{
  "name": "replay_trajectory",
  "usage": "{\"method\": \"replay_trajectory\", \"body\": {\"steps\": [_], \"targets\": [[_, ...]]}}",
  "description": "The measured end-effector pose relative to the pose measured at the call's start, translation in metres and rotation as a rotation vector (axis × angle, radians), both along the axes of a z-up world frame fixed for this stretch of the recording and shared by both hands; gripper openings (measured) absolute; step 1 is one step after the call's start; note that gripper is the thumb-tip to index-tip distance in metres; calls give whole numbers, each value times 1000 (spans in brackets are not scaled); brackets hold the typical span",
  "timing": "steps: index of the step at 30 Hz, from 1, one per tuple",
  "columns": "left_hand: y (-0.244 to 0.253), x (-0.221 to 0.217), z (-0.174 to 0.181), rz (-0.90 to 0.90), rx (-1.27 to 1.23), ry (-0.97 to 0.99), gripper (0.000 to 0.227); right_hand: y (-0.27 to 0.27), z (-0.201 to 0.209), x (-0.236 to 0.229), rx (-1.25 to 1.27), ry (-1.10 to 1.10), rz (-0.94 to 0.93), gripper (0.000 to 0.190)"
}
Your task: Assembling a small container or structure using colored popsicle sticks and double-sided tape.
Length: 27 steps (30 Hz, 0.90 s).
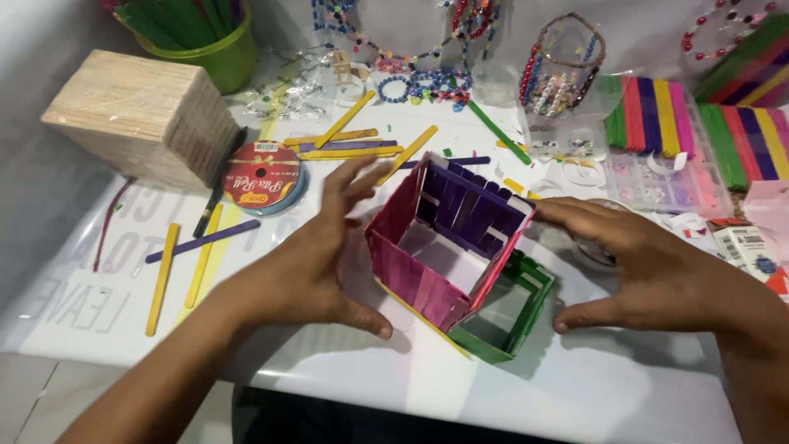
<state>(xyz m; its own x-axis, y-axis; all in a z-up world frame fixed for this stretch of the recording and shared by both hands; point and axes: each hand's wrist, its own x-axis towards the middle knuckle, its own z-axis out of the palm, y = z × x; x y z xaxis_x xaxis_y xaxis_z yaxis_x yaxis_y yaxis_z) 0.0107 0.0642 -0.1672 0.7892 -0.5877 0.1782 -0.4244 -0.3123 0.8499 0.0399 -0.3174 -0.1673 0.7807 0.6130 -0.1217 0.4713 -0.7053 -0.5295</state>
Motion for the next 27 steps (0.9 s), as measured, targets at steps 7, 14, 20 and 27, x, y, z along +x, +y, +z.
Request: {"method": "replay_trajectory", "body": {"steps": [7, 14, 20, 27], "targets": [[-11, 9, -4, -158, -138, 158, 150, -3, -6, -5, -44, 53, -22, 143], [-9, -5, -13, 46, -123, 83, 146, 32, 6, -13, 192, -4, 69, 143], [-9, -9, -21, 103, -15, 10, 154, 52, 7, -16, 111, 91, -190, 136], [-10, -10, -31, 182, 96, -23, 163, 50, -4, -16, 45, 101, -195, 138]]}}
